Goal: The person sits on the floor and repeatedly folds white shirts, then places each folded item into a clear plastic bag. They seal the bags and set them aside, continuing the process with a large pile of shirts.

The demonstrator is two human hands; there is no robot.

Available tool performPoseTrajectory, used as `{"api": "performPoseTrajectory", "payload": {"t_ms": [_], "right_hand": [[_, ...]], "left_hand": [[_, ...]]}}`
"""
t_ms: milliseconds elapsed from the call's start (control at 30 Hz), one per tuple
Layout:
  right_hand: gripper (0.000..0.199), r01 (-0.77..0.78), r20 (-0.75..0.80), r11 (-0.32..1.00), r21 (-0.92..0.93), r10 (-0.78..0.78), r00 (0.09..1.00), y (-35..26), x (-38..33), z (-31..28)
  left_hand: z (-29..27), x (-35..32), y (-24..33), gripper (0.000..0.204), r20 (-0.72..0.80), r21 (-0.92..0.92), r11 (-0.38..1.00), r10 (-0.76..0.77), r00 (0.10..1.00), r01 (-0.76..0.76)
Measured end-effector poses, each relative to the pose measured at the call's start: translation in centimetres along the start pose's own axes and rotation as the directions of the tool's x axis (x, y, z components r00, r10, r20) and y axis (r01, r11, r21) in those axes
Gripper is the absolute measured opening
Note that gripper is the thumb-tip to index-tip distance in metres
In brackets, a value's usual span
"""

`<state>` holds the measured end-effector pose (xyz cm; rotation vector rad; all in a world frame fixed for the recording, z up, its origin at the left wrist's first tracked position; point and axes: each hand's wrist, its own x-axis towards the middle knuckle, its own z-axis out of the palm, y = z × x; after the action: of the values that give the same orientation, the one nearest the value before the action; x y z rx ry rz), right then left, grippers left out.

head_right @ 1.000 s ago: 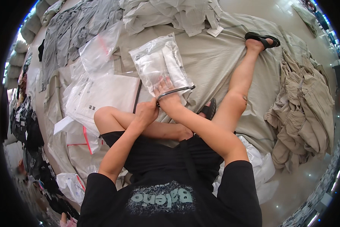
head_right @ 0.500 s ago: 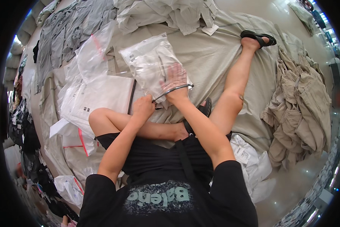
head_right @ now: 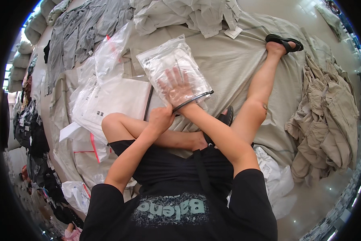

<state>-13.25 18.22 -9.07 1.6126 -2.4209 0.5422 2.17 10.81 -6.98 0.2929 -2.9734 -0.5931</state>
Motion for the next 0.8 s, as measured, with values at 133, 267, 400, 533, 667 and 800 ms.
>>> {"api": "performPoseTrajectory", "payload": {"t_ms": [133, 267, 400, 533, 667, 800], "right_hand": [[0.061, 0.196, -0.067, 0.980, 0.026, -0.194, 0.979, 0.0, 1.3, 5.9], [0.069, 0.245, 0.093, 0.968, 0.056, -0.249, 0.964, -1.2, 0.6, 3.6], [0.079, 0.114, -0.045, 0.965, 0.234, -0.106, 0.993, 0.8, -1.5, -0.3], [0.075, -0.136, -0.112, 0.968, 0.212, 0.162, 0.980, 1.6, -2.0, -0.3], [0.054, -0.172, -0.120, 0.983, 0.066, 0.179, 0.976, 2.3, -0.9, -0.1], [0.043, -0.252, -0.136, 0.965, 0.068, 0.259, 0.956, 3.6, -0.5, 0.9]], "left_hand": [[2.7, -1.5, -1.2, 0.020, 0.082, 0.020, 0.991, 0.130, 0.988, -0.132], [-2.0, -0.7, -2.4, 0.032, 0.312, -0.344, 0.926, 0.267, 0.912, -0.154], [-1.5, 2.4, -7.2, 0.054, -0.160, -0.640, 0.630, -0.668, 0.726, 0.439], [-1.0, 7.2, -10.5, 0.084, 0.468, -0.813, -0.147, -0.740, 0.484, 0.563], [1.0, 8.9, -7.9, 0.093, 0.553, -0.828, -0.432, -0.530, 0.642, 0.357], [2.2, 8.6, -7.3, 0.085, 0.460, -0.872, -0.421, -0.527, 0.715, 0.251]]}}
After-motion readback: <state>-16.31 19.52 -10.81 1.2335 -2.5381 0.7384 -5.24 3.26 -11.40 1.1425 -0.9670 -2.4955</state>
